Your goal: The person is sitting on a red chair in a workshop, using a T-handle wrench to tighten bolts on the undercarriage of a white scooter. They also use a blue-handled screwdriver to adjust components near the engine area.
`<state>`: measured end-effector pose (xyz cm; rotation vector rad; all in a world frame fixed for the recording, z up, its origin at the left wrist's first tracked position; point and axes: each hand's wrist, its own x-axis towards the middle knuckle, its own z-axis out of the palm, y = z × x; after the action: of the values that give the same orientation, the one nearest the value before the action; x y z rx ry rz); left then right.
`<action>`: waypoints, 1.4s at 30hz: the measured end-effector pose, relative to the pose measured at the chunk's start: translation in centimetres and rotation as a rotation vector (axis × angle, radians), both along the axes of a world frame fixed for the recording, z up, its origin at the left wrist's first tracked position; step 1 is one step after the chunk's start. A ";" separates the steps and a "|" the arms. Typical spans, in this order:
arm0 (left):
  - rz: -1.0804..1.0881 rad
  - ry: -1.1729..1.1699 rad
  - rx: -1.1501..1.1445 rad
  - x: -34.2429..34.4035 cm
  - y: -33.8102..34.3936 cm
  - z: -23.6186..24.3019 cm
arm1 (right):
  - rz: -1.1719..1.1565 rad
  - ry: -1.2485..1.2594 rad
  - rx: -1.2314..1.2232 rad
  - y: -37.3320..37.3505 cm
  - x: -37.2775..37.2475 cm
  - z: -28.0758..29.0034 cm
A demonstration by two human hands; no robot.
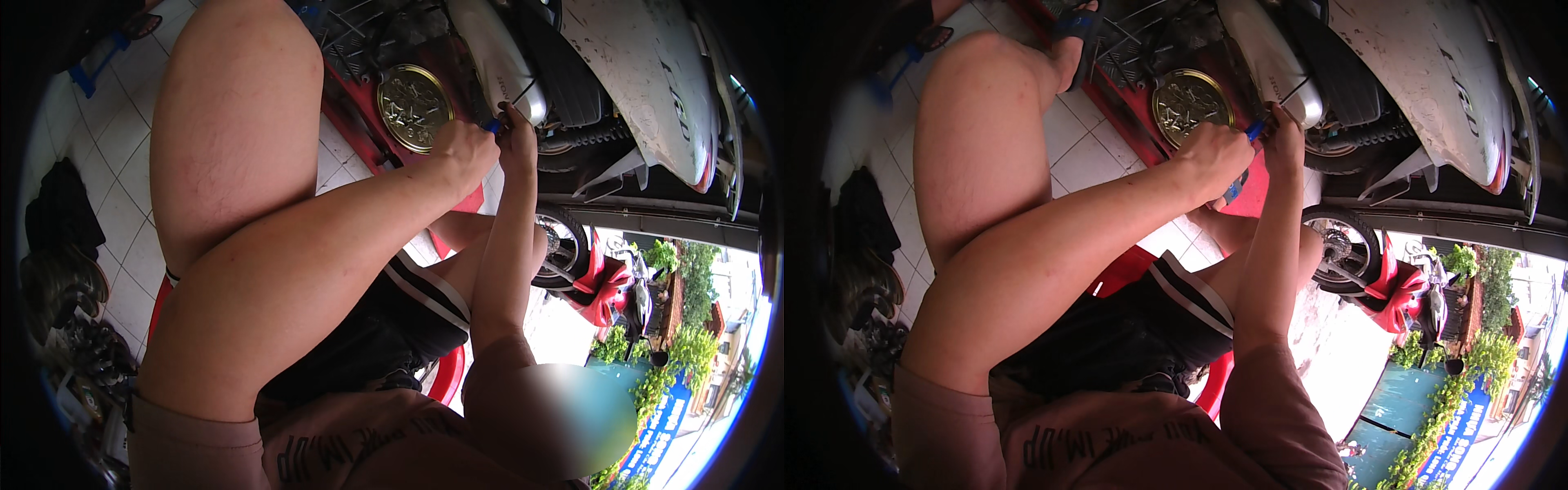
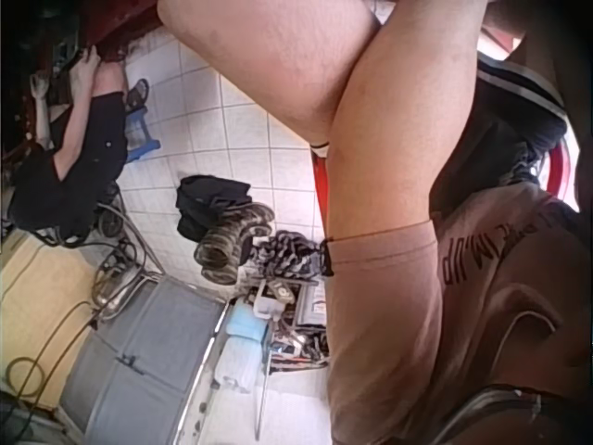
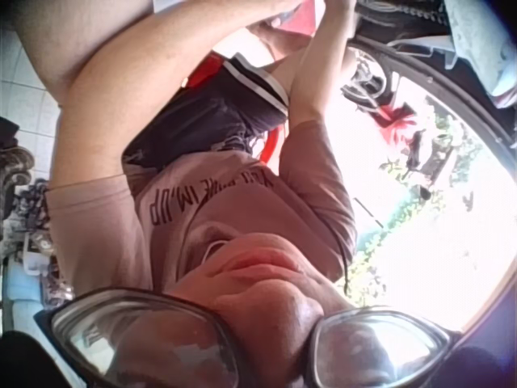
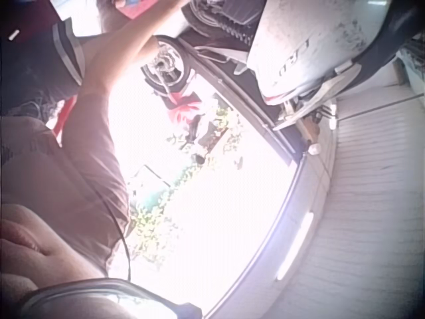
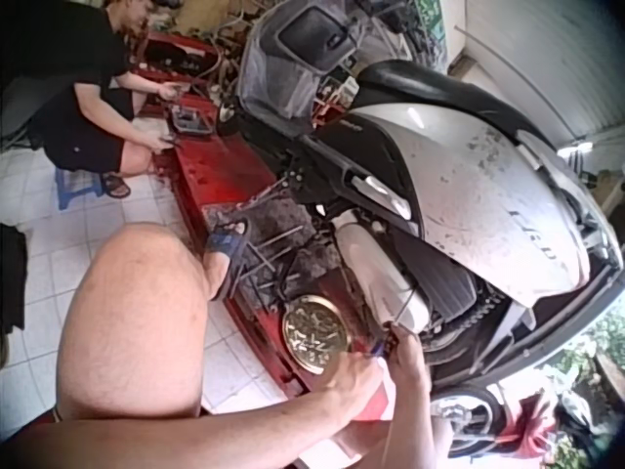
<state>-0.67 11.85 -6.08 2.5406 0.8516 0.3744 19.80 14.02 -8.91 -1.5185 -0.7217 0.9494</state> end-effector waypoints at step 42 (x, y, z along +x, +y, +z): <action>0.213 -0.631 -1.049 2.3 1.4 1.3 | 0.469 0.677 0.423 -2.5 -4.2 2.1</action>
<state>1.63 13.21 -4.81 1.2648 0.7650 0.5597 15.64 11.47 -6.77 -0.5924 -0.7220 1.4514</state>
